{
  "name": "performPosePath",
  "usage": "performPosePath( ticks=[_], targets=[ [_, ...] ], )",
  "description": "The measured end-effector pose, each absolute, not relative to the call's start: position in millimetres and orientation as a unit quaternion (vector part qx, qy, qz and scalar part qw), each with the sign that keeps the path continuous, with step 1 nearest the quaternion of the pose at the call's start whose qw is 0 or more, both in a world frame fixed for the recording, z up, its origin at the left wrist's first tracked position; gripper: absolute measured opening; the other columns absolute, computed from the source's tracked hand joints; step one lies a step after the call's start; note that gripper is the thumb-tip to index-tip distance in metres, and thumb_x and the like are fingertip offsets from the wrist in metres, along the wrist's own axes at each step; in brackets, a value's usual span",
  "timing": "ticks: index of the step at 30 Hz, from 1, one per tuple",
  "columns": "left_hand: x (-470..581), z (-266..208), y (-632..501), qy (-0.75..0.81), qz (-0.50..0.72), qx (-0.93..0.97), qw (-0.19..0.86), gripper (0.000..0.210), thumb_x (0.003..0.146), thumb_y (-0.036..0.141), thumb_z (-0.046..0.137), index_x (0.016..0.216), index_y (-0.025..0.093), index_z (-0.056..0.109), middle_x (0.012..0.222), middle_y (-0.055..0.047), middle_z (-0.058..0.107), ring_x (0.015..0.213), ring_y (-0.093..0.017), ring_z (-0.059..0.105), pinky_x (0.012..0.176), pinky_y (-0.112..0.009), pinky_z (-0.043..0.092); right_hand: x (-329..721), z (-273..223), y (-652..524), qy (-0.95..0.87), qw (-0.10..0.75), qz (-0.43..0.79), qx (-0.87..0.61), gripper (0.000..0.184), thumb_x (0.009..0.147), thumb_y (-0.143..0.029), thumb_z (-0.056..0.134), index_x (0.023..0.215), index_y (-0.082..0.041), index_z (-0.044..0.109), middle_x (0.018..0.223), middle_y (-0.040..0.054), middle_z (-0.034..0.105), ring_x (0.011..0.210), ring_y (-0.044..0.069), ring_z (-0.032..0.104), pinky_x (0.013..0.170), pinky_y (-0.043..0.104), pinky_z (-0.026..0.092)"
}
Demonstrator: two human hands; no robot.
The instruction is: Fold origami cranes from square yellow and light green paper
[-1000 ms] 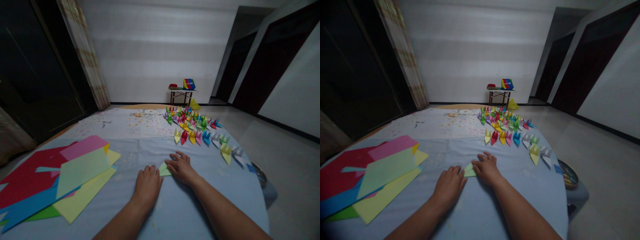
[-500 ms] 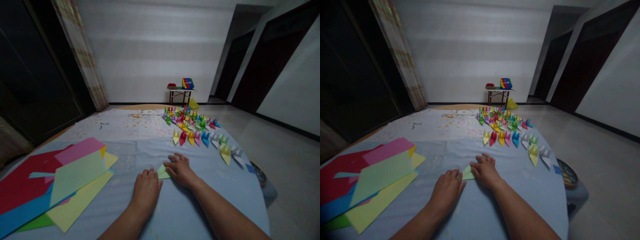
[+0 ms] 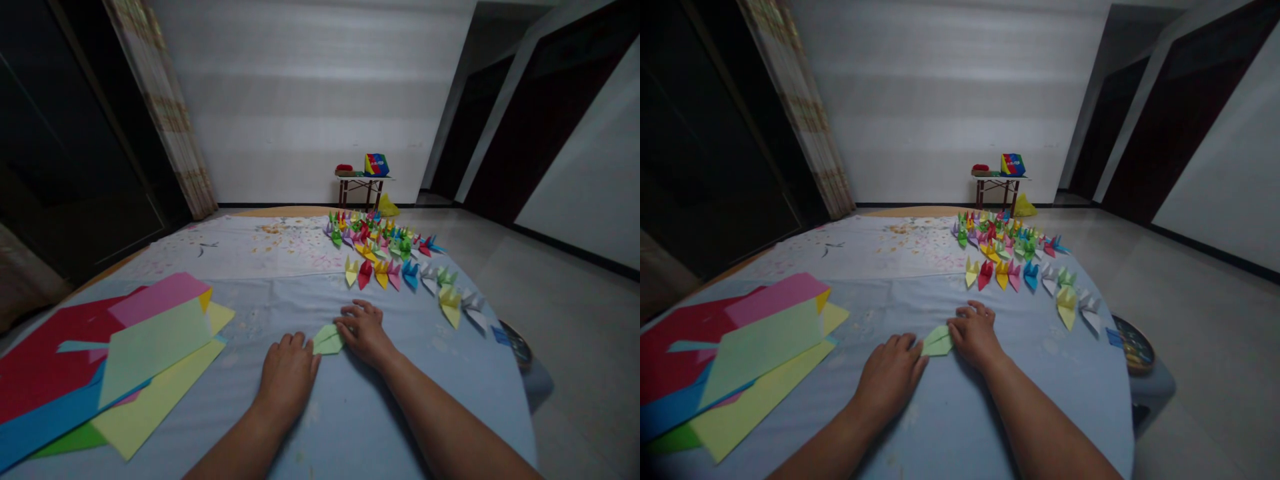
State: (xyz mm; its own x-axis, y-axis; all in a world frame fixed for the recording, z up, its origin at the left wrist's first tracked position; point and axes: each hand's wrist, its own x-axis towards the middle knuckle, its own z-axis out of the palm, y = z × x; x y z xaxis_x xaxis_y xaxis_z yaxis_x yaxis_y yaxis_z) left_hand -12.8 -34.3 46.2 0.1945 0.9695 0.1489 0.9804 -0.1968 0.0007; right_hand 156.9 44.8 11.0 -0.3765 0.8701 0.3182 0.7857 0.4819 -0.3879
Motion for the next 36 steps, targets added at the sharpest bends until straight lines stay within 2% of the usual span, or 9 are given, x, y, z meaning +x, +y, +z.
performPosePath(
  ticks=[7,12,15,22,26,30,33,36],
  targets=[
    [-22,40,-27,-0.626,-0.120,-0.770,0.037,0.025,0.086,0.030,0.042,0.087,0.022,0.065,0.090,-0.007,0.060,0.085,-0.021,0.053,0.072,-0.035,0.039,163,7,52,-0.795,0.286,0.079,-0.529,0.014,0.078,-0.032,0.059,0.087,-0.035,0.068,0.099,0.0015,0.062,0.101,0.024,0.041,0.083,0.041,0.025],
    [-19,40,-26,-0.611,-0.214,-0.760,0.053,0.023,0.082,0.023,0.050,0.102,0.021,0.060,0.104,-0.008,0.059,0.099,-0.023,0.048,0.084,-0.040,0.035,164,8,50,-0.793,0.302,0.073,-0.525,0.014,0.078,-0.031,0.058,0.088,-0.032,0.068,0.089,0.0024,0.063,0.095,0.022,0.044,0.081,0.039,0.027],
    [-14,41,-29,-0.566,-0.252,-0.784,0.030,0.022,0.082,0.020,0.050,0.102,0.023,0.060,0.102,-0.005,0.059,0.097,-0.021,0.049,0.086,-0.039,0.033,166,9,47,-0.787,0.326,0.062,-0.520,0.017,0.078,-0.030,0.056,0.091,-0.030,0.067,0.083,0.0027,0.062,0.092,0.021,0.046,0.082,0.039,0.028],
    [-11,40,-32,-0.545,-0.233,-0.806,-0.006,0.018,0.081,0.020,0.053,0.097,0.023,0.060,0.096,-0.003,0.061,0.094,-0.021,0.050,0.082,-0.038,0.033,179,17,47,-0.787,0.384,0.035,-0.482,0.023,0.079,-0.021,0.054,0.098,-0.026,0.064,0.091,0.0037,0.063,0.095,0.021,0.046,0.084,0.039,0.030],
    [-14,41,-30,-0.547,-0.207,-0.811,-0.011,0.016,0.080,0.020,0.056,0.094,0.025,0.061,0.094,-0.001,0.062,0.093,-0.020,0.050,0.082,-0.037,0.032,191,25,52,-0.833,0.341,0.076,-0.428,0.029,0.077,-0.013,0.052,0.101,-0.025,0.063,0.103,0.0044,0.062,0.099,0.020,0.047,0.084,0.037,0.034],
    [-18,38,-27,-0.547,-0.195,-0.814,0.004,0.016,0.082,0.022,0.053,0.094,0.027,0.062,0.092,-0.002,0.063,0.092,-0.019,0.049,0.080,-0.036,0.030,192,32,48,-0.878,0.274,0.129,-0.371,0.032,0.077,-0.013,0.053,0.104,-0.026,0.061,0.110,0.0040,0.060,0.101,0.019,0.048,0.086,0.035,0.036],
    [-20,36,-25,-0.563,-0.195,-0.803,0.015,0.018,0.082,0.022,0.053,0.096,0.028,0.062,0.093,-0.003,0.063,0.093,-0.020,0.049,0.080,-0.037,0.030,186,35,43,-0.899,0.209,0.151,-0.355,0.025,0.078,-0.020,0.057,0.101,-0.028,0.063,0.104,0.0021,0.063,0.098,0.018,0.050,0.084,0.034,0.035],
    [-21,35,-24,-0.573,-0.189,-0.798,0.015,0.016,0.083,0.021,0.051,0.091,0.026,0.064,0.092,-0.003,0.062,0.092,-0.020,0.049,0.079,-0.037,0.030,181,37,39,-0.898,0.186,0.150,-0.370,0.016,0.079,-0.024,0.057,0.092,-0.028,0.066,0.099,0.0010,0.064,0.094,0.018,0.050,0.082,0.034,0.033]
  ],
)
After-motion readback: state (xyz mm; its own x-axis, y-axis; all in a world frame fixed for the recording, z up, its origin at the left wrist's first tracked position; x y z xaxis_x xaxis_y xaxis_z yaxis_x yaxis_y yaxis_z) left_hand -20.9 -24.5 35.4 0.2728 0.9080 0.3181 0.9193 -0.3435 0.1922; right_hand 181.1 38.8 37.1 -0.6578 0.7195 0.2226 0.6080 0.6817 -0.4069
